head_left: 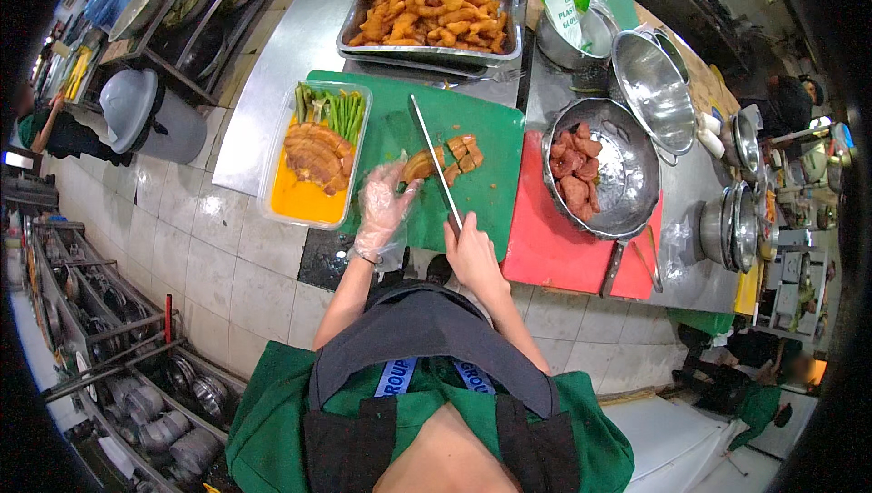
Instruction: The person assembles a meal in a plastic container by placing green beans and sliced vegetables, pouring a yellow sauce, and adding chopped fried chicken. The container is then sealed with a lid and carried to a counter.
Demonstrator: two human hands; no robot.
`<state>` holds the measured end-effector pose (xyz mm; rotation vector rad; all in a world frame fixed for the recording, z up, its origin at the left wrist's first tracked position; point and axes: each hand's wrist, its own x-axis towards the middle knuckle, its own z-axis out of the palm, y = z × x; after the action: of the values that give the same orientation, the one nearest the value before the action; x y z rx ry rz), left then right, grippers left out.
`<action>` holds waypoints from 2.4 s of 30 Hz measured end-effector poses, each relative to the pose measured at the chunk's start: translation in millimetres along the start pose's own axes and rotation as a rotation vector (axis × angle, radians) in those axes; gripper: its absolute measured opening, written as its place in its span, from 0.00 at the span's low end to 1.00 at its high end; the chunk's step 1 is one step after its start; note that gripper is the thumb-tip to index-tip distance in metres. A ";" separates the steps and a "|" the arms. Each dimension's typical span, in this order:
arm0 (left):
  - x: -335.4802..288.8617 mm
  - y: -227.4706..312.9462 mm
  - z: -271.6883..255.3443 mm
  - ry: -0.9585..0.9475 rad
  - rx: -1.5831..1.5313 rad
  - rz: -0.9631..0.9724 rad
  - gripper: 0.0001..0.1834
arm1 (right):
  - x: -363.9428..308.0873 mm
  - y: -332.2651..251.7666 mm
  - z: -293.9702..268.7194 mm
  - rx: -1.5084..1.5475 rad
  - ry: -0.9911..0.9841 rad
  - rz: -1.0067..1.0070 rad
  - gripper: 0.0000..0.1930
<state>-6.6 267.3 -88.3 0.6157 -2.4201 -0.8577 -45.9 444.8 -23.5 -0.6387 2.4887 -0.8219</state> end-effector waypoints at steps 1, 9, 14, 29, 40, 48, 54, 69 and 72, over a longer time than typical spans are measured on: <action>1.3 -0.2 -0.9 -0.016 -0.005 0.003 0.25 | 9.2 -4.1 -1.2 0.012 0.015 -0.037 0.16; -11.7 3.6 -4.0 0.071 -0.251 -0.171 0.16 | -4.2 -20.8 -31.8 0.101 0.075 -0.157 0.15; -8.9 -4.3 4.1 0.176 -0.194 -0.095 0.07 | -12.4 -5.5 -13.3 0.050 -0.010 -0.117 0.15; 1.7 2.0 5.7 0.102 -0.276 -0.122 0.06 | -3.1 -5.5 -40.3 0.254 0.058 -0.072 0.17; 33.7 21.1 28.5 -0.050 0.141 0.320 0.48 | -34.5 60.3 -75.5 0.347 0.263 0.215 0.18; 45.9 24.2 45.8 -0.086 0.136 0.384 0.45 | -50.7 79.9 -72.8 0.431 0.195 0.269 0.18; 73.0 47.4 72.0 -0.149 0.239 0.285 0.25 | -53.4 88.0 -72.4 0.399 0.203 0.208 0.17; 110.2 41.1 63.7 -0.326 -0.343 0.249 0.14 | -58.1 89.4 -68.7 0.491 0.160 0.219 0.17; 110.4 37.4 65.1 -0.303 -0.325 0.315 0.13 | -58.1 90.8 -67.9 0.499 0.163 0.213 0.18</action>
<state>-139.2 261.1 -74.5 -0.0215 -2.4626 -1.2384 -61.7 571.0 -17.0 -0.1354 2.2956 -1.3840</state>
